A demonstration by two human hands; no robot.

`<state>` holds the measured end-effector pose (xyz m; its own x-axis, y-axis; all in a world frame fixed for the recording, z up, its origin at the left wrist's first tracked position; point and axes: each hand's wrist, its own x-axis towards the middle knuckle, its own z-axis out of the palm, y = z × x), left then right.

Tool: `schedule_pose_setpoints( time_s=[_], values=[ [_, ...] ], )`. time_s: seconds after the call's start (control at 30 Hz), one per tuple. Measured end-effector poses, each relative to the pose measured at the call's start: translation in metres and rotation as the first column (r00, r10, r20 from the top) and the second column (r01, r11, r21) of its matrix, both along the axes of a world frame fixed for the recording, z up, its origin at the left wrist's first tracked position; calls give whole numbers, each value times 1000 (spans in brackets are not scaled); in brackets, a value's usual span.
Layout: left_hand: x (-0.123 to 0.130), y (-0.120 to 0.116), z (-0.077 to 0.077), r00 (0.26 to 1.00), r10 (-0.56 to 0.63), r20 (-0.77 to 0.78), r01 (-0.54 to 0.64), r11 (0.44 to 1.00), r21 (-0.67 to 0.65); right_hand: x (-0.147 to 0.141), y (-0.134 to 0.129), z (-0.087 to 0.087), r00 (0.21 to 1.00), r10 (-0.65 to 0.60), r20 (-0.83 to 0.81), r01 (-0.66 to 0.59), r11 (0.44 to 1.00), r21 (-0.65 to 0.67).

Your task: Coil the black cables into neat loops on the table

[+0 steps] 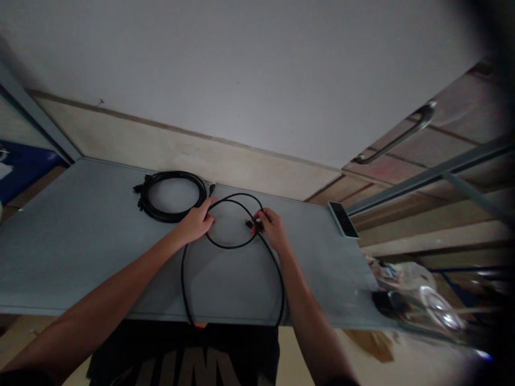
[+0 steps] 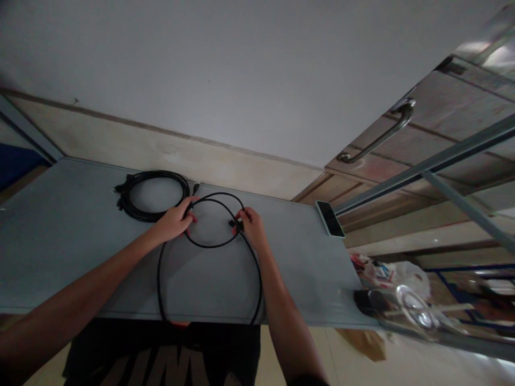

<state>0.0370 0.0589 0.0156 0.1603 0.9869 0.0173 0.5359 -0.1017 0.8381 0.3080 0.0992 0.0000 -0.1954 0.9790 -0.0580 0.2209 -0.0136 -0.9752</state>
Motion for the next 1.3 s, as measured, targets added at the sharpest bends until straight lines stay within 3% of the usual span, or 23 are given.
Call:
schedule_pose_setpoints(
  time_s=[0.1, 0.2, 0.3, 0.37, 0.47, 0.63, 0.7, 0.8, 0.9, 1.0, 1.13, 1.3],
  values=[
    [-1, 1, 3, 983, -24, -184, 58, 982, 180, 2, -1, 3, 999, 33, 43, -34, 999, 24],
    [-1, 0, 7, 969, 18, -245, 51, 961, 272, 4, -2, 3, 994, 21, 108, -26, 999, 42],
    [-1, -1, 8, 973, 16, -231, 52, 958, 283, 3, -2, 1, 973, 50, 224, -70, 994, 85],
    [2, -1, 5, 973, -46, -224, 111, 952, 287, 1, -3, 0, 954, 109, 281, -150, 980, 129],
    [6, -3, 0, 967, -122, -223, 185, 939, 289, -3, -6, 0, 946, 192, 261, -233, 963, 137],
    [8, -4, 1, 979, -37, -200, 88, 964, 249, -1, -6, 3, 952, 149, 268, -180, 979, 95],
    [5, -4, 3, 982, 17, -188, 32, 966, 255, 1, -6, 6, 967, 142, 212, -157, 986, 56],
    [2, -2, 2, 981, 77, -177, -28, 965, 260, 1, -10, 11, 987, 157, -35, -159, 983, -88],
    [1, 0, -1, 979, 84, -185, -34, 965, 260, 0, -15, 15, 952, 155, -262, -212, 956, -201],
    [2, 1, -2, 980, 78, -186, -27, 965, 263, -1, -16, 15, 929, 177, -325, -263, 934, -242],
    [5, -1, -2, 979, 54, -198, -2, 967, 256, -4, -11, 4, 973, 177, -148, -203, 963, -180],
    [7, -1, -3, 974, 12, -227, 42, 972, 232, -7, -5, -6, 968, 51, 245, -76, 993, 91]
  ],
)
